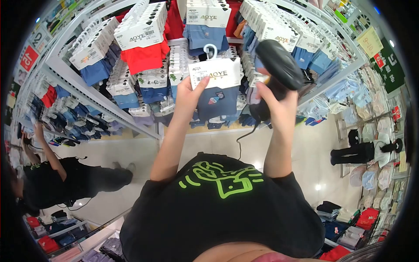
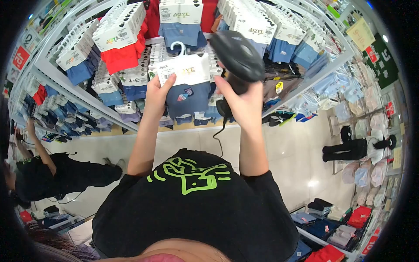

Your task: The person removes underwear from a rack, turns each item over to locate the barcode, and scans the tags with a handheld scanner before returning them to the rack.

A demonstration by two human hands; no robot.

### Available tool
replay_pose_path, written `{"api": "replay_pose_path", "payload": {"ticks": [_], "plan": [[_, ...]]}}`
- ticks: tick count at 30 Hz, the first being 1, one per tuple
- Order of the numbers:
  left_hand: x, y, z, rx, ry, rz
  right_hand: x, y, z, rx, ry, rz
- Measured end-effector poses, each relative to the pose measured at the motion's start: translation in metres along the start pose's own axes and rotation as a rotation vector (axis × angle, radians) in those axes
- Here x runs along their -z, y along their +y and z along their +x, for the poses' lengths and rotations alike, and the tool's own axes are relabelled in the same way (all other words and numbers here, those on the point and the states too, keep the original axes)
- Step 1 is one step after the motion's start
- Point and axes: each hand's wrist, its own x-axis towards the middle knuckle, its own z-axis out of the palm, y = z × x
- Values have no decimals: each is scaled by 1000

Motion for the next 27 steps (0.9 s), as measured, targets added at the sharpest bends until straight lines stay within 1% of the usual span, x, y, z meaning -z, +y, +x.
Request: {"api": "replay_pose_path", "payload": {"ticks": [2, 4, 6, 7, 8, 10, 11, 12, 14, 15, 21, 24, 27], "plan": [[7, 3, 3, 25, 91, -42, 0, -8, -17, -49, 90, 72], [14, 1, 8, -16, 121, -18, -1, -20, -34, -61, 24, 128], [23, -4, 14, -10, 74, -35, -6, -16, -57, -185, -29, 137], [30, -10, 20, -46, 38, -14, -11, -12, -60, -225, -107, 92], [34, -14, 24, -43, 44, -10, -15, -8, -64, -268, -182, 47], [37, -19, 28, -55, -42, -22, -23, 4, -59, -300, -321, -193], [38, -21, 29, -52, -58, -19, -27, 14, -60, -244, -310, -238], [38, -22, 29, -51, -58, -14, -29, 20, -60, -245, -309, -233], [36, -22, 30, -2, -79, 11, -31, 28, -61, -319, -242, -265], [34, -21, 29, 1, -67, -6, -31, 29, -61, -318, -239, -261], [30, -26, 33, 0, -32, -45, -31, 28, -61, -303, -220, -241], [29, -27, 33, 22, -77, -100, -33, 27, -61, -283, -246, -233], [24, -23, 29, 27, -67, -129, -32, 28, -61, -280, -230, -209]]}}
